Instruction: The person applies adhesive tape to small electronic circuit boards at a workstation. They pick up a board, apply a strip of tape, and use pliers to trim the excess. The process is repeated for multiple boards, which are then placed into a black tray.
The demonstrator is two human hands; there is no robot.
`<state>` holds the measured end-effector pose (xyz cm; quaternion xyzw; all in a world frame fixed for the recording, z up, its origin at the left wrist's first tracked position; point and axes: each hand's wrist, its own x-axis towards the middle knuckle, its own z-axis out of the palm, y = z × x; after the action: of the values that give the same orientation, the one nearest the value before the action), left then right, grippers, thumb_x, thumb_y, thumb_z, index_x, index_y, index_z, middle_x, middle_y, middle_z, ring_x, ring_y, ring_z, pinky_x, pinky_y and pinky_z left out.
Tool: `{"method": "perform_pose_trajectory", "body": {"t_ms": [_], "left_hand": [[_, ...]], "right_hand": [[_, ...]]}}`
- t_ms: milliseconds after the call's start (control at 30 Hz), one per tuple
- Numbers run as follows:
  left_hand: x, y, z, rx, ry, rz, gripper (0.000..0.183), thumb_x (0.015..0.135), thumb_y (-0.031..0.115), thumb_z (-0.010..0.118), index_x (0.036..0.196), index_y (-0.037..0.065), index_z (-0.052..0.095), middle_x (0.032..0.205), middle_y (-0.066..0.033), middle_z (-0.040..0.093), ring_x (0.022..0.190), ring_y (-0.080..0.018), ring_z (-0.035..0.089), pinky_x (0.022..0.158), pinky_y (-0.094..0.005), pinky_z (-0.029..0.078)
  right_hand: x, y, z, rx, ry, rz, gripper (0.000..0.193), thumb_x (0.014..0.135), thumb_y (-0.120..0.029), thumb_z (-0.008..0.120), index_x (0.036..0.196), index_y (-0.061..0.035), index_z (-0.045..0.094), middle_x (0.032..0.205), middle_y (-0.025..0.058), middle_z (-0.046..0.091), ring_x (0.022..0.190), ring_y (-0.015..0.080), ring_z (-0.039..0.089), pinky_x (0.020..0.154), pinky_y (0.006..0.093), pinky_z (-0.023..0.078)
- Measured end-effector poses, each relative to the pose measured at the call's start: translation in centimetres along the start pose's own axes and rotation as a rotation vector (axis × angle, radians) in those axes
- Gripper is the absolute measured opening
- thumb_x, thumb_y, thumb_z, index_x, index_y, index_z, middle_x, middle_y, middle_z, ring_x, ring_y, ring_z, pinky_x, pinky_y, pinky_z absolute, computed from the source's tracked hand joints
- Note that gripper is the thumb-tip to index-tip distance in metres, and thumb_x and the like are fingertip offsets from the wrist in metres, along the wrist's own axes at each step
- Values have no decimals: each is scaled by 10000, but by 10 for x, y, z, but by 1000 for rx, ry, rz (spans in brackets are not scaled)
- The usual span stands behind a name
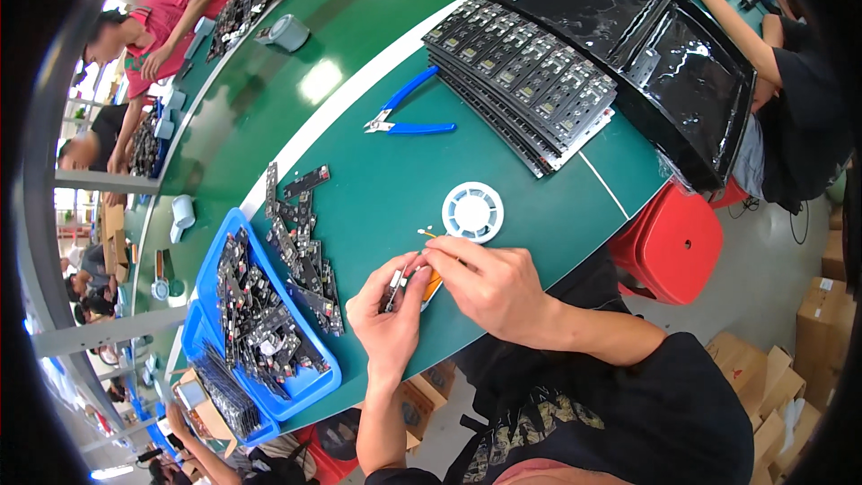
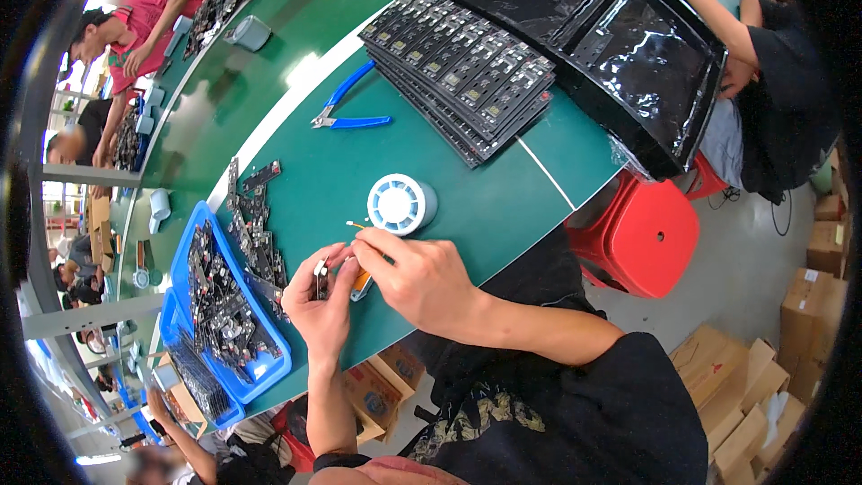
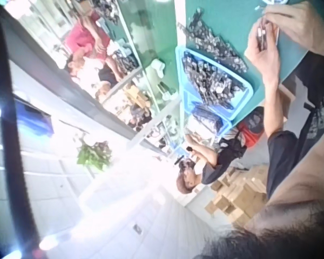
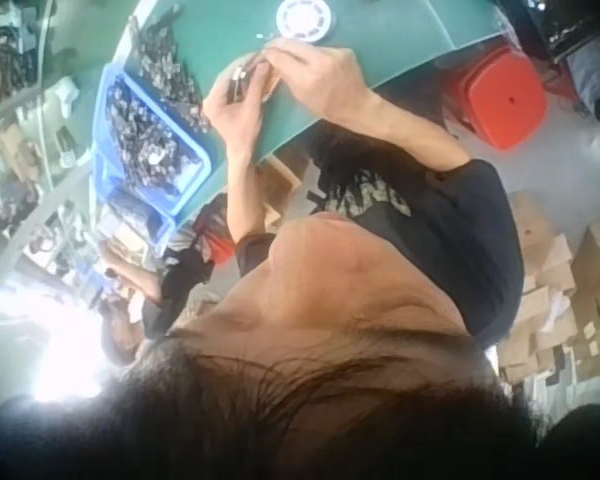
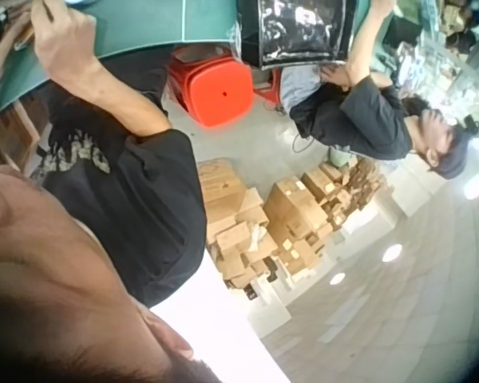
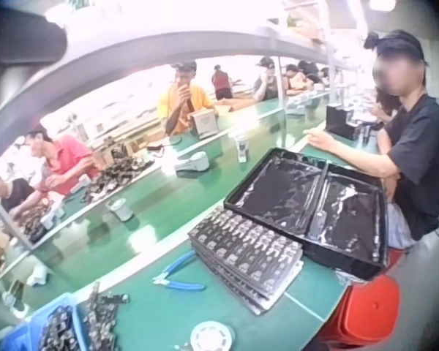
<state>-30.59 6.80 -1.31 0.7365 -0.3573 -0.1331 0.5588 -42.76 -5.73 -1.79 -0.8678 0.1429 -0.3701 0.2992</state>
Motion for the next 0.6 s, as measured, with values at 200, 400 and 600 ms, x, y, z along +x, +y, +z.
{"method": "perform_pose_trajectory", "body": {"t_ms": [200, 400, 600], "left_hand": [[1, 3, -2, 14, -8, 2, 303, 866, -57, 823, 1158, -9, 759, 1004, -44, 810, 564, 26, 373, 500, -178, 277], [1, 6, -5, -20, -12, -43, 367, 864, -73, 817, 1209, 9, 727, 1069, -57, 796, 593, 32, 369, 509, -167, 275], [0, 5, -4, -34, 4, -27, 371, 876, -89, 799, 1223, 7, 714, 1063, -60, 781, 617, 32, 370, 531, -157, 278]], "right_hand": [[4, 1, 1, 31, -12, 28, 186, 860, -38, 713, 1043, -6, 706, 1066, 75, 686, 669, 224, 721, 555, 337, 563], [3, 2, 4, 20, -3, 22, 190, 863, -38, 714, 1050, -5, 705, 1072, 73, 684, 667, 218, 721, 552, 333, 560], [4, 3, 4, 8, 9, 8, 229, 795, 42, 768, 1016, -2, 732, 1021, 75, 714, 632, 184, 697, 528, 298, 549]]}}
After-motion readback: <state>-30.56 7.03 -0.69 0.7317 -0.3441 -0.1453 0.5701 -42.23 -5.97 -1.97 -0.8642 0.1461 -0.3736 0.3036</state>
